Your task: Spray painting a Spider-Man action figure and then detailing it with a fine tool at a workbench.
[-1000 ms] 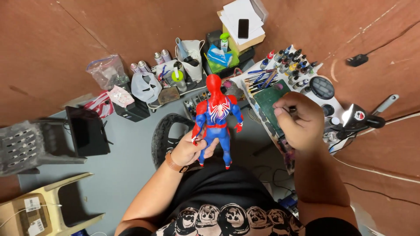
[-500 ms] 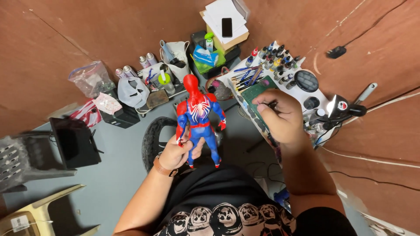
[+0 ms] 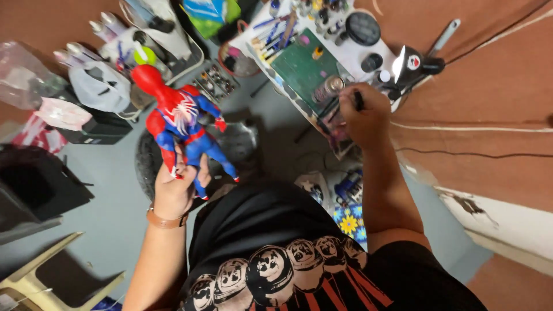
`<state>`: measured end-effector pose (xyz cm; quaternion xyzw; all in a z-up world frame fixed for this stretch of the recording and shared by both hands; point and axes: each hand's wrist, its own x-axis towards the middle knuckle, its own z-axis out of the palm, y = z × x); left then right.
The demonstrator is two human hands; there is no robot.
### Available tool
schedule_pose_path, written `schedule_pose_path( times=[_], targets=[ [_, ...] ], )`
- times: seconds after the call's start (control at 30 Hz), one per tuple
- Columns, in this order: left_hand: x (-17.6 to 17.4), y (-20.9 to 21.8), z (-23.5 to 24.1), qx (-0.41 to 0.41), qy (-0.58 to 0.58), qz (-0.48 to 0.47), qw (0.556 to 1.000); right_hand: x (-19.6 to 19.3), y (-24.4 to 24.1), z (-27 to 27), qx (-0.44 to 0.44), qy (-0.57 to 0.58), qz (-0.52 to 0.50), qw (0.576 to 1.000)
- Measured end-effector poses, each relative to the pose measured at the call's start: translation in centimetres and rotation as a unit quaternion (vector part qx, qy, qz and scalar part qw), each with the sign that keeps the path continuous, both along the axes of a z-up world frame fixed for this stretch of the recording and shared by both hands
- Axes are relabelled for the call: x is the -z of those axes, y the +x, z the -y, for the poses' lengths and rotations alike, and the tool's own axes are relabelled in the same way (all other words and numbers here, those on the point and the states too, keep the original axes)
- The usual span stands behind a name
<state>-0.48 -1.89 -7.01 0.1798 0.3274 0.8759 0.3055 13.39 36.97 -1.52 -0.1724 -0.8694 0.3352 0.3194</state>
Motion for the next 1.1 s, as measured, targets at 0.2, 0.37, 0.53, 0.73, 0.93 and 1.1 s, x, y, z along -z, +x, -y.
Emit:
schedule_pose_path(
  times=[0.2,0.37,0.53,0.73,0.93,1.1],
  targets=[
    [3.1,-0.8,0.5,-0.019,-0.068,0.010,0.997,15.6,7.7,-2.8,0.150,0.043,0.226,0.962],
    [1.2,-0.6,-1.2,-0.032,-0.098,0.030,0.994,26.3,11.0,-4.4,0.180,0.140,0.350,0.909],
    [0.8,0.2,-3.2,-0.068,-0.115,0.046,0.990,36.5,9.3,-8.0,0.183,0.363,0.333,0.851],
    [1.0,2.0,-5.1,-0.113,-0.123,0.054,0.985,32.1,4.3,-7.6,0.088,0.122,0.601,0.785],
    [0.2,3.1,-7.3,-0.109,-0.060,0.083,0.989,32.3,3.5,-7.0,0.031,0.110,0.614,0.781],
    [0.5,3.2,-8.4,-0.049,0.009,0.092,0.994,32.3,3.6,-6.7,0.032,0.155,0.609,0.777]
  ],
)
